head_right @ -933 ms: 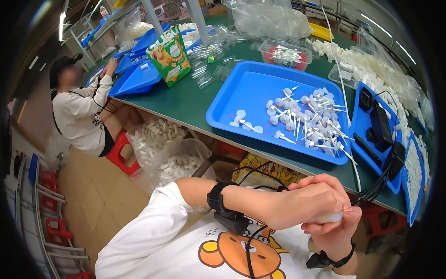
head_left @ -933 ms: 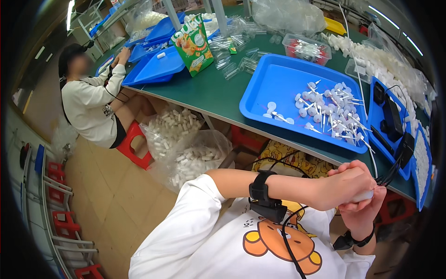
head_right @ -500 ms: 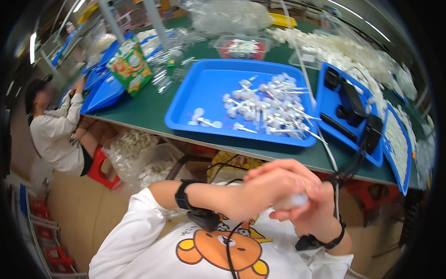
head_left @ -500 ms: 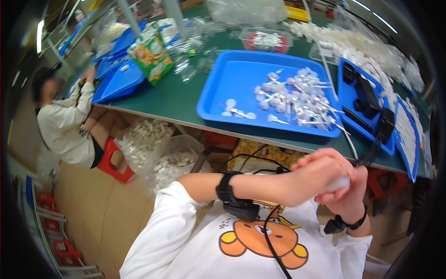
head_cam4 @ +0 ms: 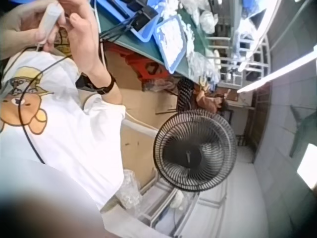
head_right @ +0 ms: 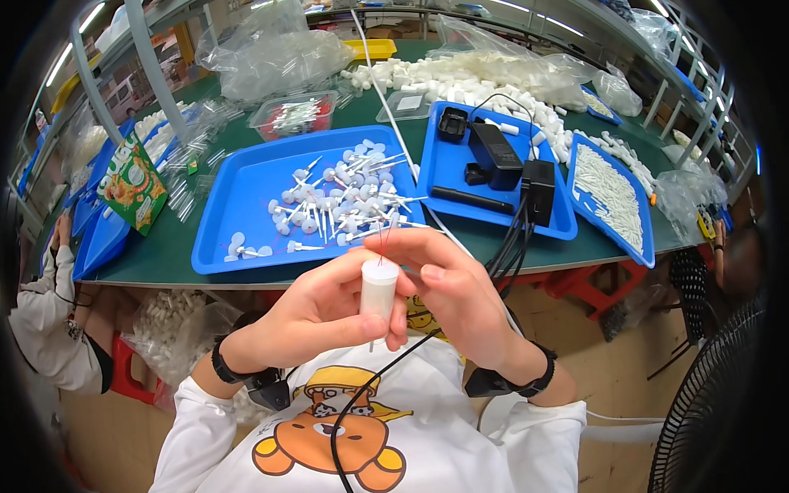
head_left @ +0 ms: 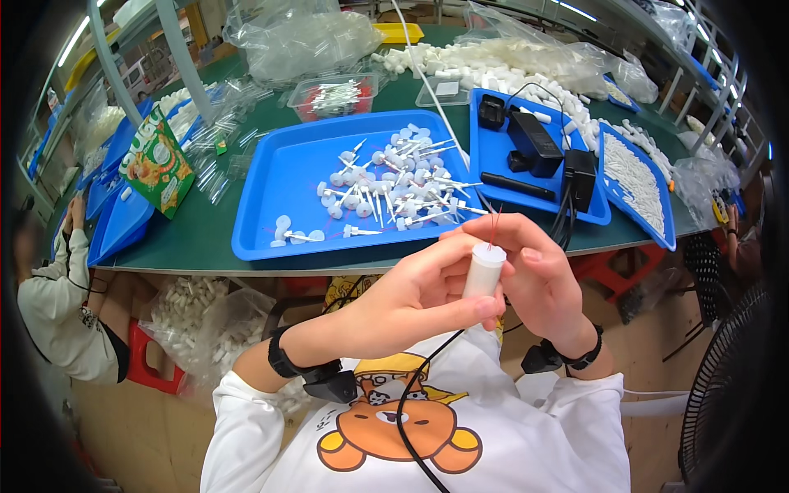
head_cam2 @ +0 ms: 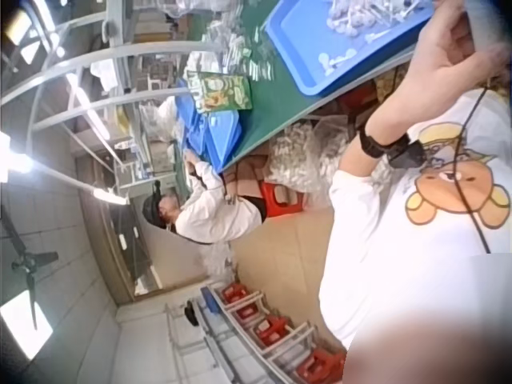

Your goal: The person sits at a factory workbench and assembles small white plastic components by hand. They repeatedly pick up a cylindrical piece and a rod-like piece from a blue tray, insert the rod into the cylinder, and place the assembled unit back into the tray. The process is repetitive and involves handling multiple identical units.

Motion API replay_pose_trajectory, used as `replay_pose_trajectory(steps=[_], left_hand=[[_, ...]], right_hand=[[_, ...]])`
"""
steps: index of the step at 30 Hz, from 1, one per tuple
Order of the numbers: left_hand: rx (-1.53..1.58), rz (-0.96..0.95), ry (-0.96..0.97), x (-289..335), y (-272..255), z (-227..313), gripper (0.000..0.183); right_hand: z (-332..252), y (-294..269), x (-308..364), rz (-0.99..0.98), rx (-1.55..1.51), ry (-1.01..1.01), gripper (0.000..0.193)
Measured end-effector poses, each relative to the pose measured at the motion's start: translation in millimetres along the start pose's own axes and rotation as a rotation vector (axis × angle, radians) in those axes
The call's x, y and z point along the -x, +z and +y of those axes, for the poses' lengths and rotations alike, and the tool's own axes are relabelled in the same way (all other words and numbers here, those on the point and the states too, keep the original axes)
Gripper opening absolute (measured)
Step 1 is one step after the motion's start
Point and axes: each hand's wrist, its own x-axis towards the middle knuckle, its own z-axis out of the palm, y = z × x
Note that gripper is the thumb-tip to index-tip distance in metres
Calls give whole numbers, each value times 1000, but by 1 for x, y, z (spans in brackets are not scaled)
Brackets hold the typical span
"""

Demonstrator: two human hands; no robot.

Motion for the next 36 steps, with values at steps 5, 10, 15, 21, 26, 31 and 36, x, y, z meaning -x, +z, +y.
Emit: replay_pose_trajectory(steps=[5, 10, 15, 21, 26, 31, 36], left_hand=[[-2, 31, 4, 0, 3, -1, 41], [44, 35, -18, 1, 2, -2, 58], [9, 52, -34, 1, 6, 3, 72], [22, -53, -19, 6, 7, -4, 56], [117, -166, -227, 0, 3, 3, 43], [233, -151, -187, -1, -3, -8, 46], [407, -132, -146, -2, -5, -13, 39]], right_hand=[[2, -2, 1, -28, 31, -42, 57], [7, -5, 0, -117, 35, -125, 56], [3, 1, -1, -157, 42, -151, 51], [11, -2, -3, -180, 84, -223, 37], [6, 7, 1, -164, 147, -189, 34], [9, 3, -3, -166, 265, -236, 32], [15, 3, -3, -115, 292, -242, 29]])
